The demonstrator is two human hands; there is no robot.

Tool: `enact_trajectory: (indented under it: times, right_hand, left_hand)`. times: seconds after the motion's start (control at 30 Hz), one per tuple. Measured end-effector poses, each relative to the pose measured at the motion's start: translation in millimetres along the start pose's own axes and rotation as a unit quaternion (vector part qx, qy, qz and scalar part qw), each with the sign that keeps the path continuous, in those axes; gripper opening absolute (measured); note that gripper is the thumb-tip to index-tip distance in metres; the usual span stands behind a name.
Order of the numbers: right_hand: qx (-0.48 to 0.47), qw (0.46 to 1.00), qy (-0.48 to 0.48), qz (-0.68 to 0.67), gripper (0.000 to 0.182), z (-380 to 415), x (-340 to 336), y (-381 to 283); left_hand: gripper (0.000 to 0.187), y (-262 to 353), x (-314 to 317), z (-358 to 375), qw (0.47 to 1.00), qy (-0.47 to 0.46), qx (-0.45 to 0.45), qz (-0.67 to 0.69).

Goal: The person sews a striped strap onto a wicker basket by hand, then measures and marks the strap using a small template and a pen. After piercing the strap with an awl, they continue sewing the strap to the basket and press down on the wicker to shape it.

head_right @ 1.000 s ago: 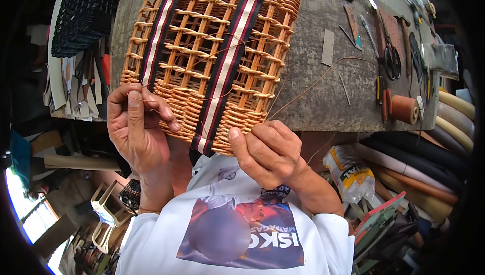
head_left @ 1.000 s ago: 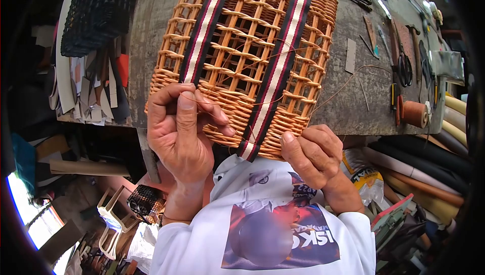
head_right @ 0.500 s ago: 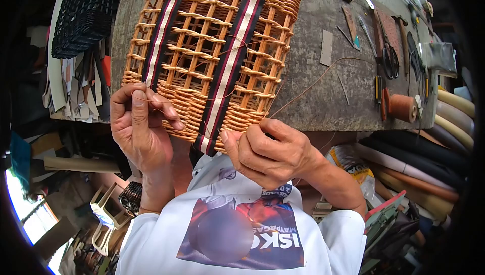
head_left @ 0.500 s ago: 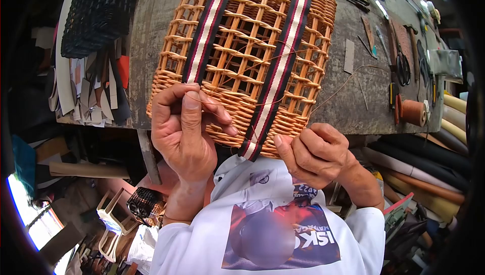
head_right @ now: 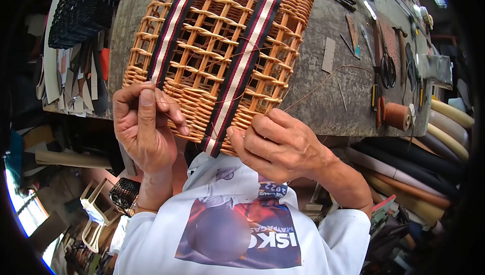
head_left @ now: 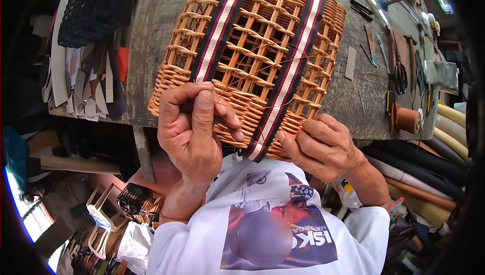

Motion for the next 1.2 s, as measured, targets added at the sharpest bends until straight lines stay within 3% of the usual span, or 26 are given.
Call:
enact_trajectory:
  times: [0.23,0.37,0.47,0.77,0.9,1.0,1.2]
  right_hand:
    - [0.042,0.998,-0.051,-0.024,0.033,-17.3,6.6,-4.8]
    - [0.147,0.988,-0.006,-0.045,0.037,5.7,5.5,-2.8]
    - [0.217,0.970,0.111,-0.026,0.039,15.9,-0.5,-11.0]
    - [0.154,0.983,0.086,0.046,0.044,13.3,1.0,-41.3]
    - [0.194,0.977,0.090,0.026,0.045,5.3,14.3,-42.8]
    - [0.252,0.964,0.080,0.012,0.044,-4.0,16.9,-39.1]
    - [0.346,0.934,0.082,0.007,0.023,-10.1,7.7,-32.6]
  left_hand:
    - [0.011,-2.9,-1.8,-0.6,1.000,-0.003,0.002,0.015]
    - [0.012,-1.1,-1.7,1.4,1.000,0.000,-0.001,0.021]
    - [0.012,1.2,-0.5,0.9,1.000,-0.001,0.010,0.019]
    - [0.012,0.8,0.3,1.6,0.999,-0.012,0.006,0.033]
    - [0.011,0.5,-1.1,2.3,0.999,-0.020,0.005,0.036]
    - [0.011,-1.8,-2.4,1.3,0.999,-0.026,0.008,0.045]
    - [0.010,0.3,-1.0,0.9,0.998,-0.017,-0.008,0.062]
Point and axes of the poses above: each hand's wrist, its own z-axis away from the middle knuckle, its own x-axis out of the palm, y = z × x, the point moved 6 cm from there along -z, towards the middle knuckle, and after that the axes turned 5 degrees about z, right-handed, at the moved point
